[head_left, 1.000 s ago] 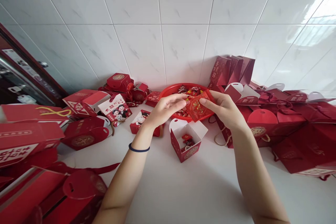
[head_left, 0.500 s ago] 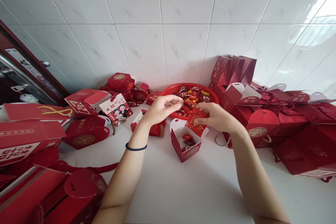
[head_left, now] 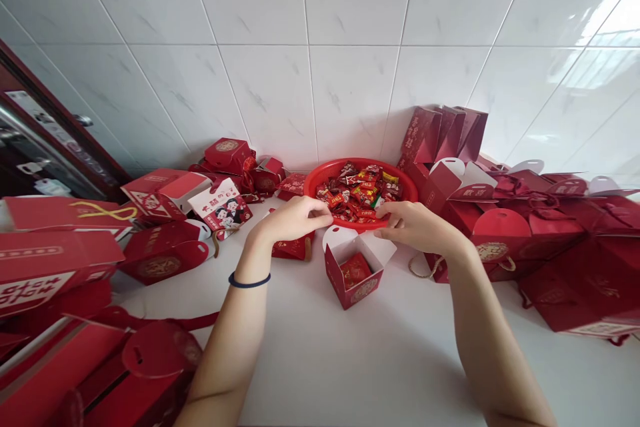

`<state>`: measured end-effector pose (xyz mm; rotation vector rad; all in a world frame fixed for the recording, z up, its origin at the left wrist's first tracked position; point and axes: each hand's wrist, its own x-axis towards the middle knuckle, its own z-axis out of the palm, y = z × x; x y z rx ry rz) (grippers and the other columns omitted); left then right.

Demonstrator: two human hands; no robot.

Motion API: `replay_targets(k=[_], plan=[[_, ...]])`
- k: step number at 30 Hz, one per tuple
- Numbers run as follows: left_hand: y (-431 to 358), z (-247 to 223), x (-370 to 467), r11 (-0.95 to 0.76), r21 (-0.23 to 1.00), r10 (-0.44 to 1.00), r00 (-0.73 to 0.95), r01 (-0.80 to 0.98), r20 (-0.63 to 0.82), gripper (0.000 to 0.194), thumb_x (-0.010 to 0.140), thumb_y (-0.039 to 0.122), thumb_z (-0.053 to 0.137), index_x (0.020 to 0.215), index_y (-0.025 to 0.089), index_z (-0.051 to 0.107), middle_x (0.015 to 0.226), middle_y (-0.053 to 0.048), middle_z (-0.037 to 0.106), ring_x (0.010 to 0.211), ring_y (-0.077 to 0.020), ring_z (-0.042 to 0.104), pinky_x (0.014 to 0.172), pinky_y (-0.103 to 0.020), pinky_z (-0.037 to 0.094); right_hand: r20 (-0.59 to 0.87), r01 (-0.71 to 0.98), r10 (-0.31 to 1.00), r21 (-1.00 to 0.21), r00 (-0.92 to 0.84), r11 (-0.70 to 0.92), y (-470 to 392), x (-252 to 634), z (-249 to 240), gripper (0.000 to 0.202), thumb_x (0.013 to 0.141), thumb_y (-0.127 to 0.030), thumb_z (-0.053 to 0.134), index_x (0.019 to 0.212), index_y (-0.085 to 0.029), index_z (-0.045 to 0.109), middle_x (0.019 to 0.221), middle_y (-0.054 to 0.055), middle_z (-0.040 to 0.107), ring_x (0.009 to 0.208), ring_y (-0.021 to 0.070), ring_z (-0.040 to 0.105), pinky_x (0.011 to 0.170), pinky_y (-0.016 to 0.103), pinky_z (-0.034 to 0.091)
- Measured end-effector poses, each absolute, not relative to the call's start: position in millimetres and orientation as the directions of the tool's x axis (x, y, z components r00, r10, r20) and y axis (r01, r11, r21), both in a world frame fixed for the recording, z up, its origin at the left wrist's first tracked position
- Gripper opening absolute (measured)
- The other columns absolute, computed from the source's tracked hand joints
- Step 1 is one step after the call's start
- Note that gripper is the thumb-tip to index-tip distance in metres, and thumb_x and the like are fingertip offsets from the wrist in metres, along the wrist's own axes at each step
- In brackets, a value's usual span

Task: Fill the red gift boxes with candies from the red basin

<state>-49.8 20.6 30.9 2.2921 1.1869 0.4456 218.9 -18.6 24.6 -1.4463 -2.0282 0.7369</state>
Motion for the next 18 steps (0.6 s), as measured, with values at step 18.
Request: replay_targets(k=[18], plan=[[12.4,30.5,-50.2,-0.469,0.650,0.580,0.764,0.598,-0.283,0.054,0.060,0.039,0.086,0.108,0.019,0.072,0.086,0.000,0.073,0.075,-0.0181,0.066,0.065,-0.023,0.046,0.115,0.450,0.944,-0.857,-0.308,0.251,-60.3,240.6,-47.9,0.059,0.071,-0.047,0.085,0.123,-0.025,0.069,0.095,0.006,0.073,0.084,0.0239,0.068,0.078,0.039,0.057]])
